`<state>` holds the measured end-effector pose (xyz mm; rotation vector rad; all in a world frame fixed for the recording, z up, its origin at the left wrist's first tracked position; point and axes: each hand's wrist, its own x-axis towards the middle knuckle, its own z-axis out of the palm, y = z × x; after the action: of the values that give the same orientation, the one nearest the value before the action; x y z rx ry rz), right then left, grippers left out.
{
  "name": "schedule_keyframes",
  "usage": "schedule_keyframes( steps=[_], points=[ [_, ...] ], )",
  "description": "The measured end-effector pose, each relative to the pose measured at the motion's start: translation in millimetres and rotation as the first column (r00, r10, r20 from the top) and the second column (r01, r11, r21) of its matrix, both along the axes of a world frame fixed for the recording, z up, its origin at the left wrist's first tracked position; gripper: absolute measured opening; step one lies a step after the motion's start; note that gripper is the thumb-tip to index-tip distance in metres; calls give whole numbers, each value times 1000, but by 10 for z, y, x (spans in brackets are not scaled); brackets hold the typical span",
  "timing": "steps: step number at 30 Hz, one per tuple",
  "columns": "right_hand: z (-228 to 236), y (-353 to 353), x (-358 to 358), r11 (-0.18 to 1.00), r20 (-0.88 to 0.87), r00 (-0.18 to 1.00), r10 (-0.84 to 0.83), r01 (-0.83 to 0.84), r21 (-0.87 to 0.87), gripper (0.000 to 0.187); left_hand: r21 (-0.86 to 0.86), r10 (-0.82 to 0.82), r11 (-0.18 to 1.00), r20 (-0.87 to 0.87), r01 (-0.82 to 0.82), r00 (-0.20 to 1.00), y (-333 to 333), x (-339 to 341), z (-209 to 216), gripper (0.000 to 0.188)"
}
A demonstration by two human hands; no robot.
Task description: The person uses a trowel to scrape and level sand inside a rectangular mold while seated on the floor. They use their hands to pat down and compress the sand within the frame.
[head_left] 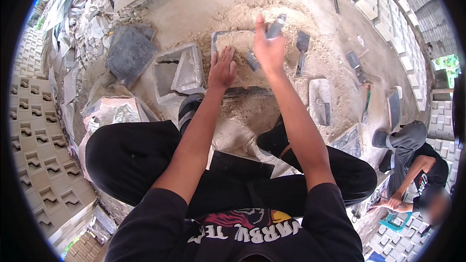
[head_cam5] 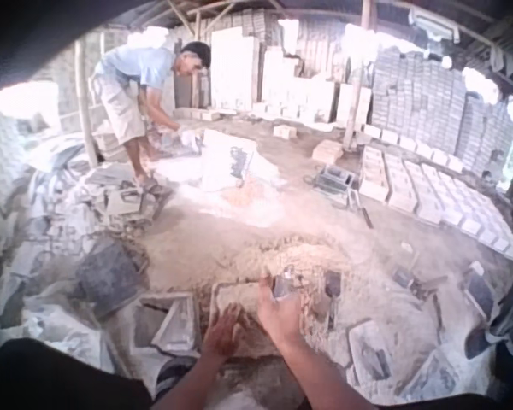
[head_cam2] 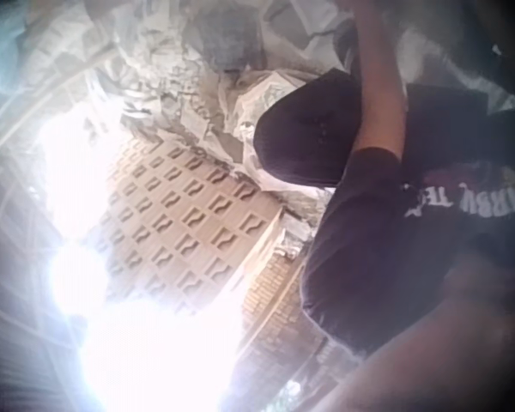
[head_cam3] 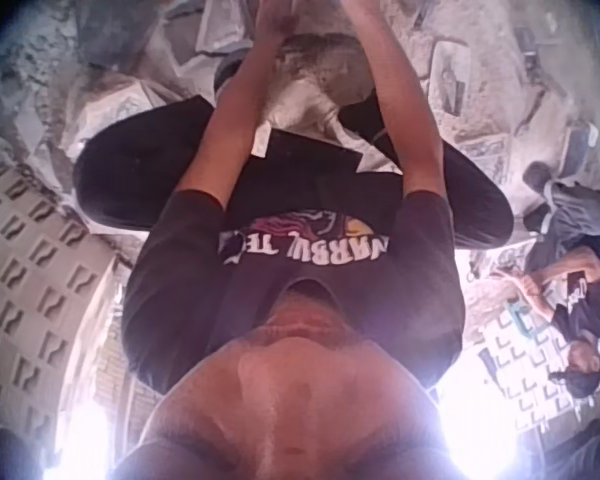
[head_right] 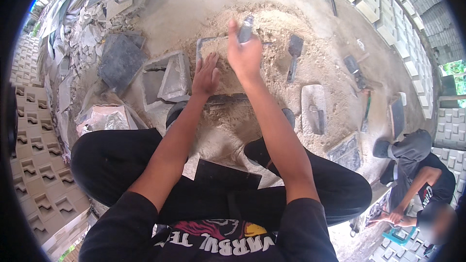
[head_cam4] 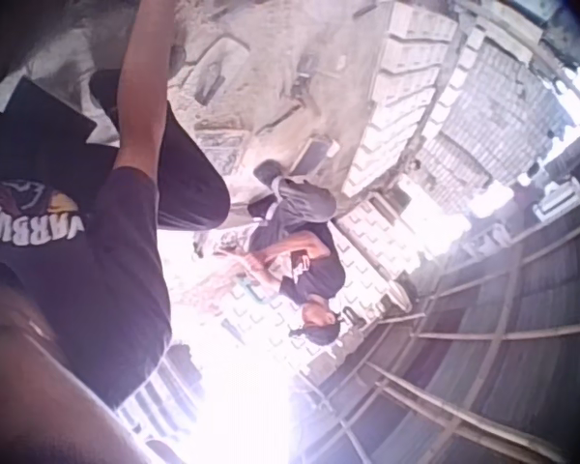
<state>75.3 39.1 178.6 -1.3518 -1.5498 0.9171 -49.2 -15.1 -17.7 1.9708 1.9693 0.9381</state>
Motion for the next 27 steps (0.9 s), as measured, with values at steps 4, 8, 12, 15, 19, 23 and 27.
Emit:
schedule_keyframes(
  steps=[4, 8, 12, 15, 19, 23, 27],
  points=[
    [31, 29, -36, 997, -66, 996, -64, 67, 39, 57, -1, -11, 1000, 31, 11, 999, 5, 13, 2, 53],
    [-155, -133, 31, 988, -109, 992, -69, 83, 128, 55, -8, -2, 1000, 41, 2, 999, 4, 33, 33, 53],
    [-82, -176, 12, 982, -95, 991, -98, 112, 153, 55, 19, -2, 1000, 22, 2, 1000, -21, -18, -11, 53],
    [-69, -334, 6, 968, -261, 962, -74, 133, 215, 57, 12, -2, 1000, 22, 2, 1000, -2, 7, 24, 53],
    [-75, -123, 48, 994, -116, 989, -90, 96, 46, 55, -35, 1, 999, 24, -1, 1000, -36, 16, -3, 54],
    [-24, -220, 188, 965, -180, 967, -178, 207, 160, 59, -28, 7, 1000, 32, -6, 999, 3, 28, 49, 54],
    [1, -105, 250, 983, -126, 979, -159, 170, 74, 57, -25, 4, 1000, 44, -3, 999, -6, 41, 54, 55]
  ],
)
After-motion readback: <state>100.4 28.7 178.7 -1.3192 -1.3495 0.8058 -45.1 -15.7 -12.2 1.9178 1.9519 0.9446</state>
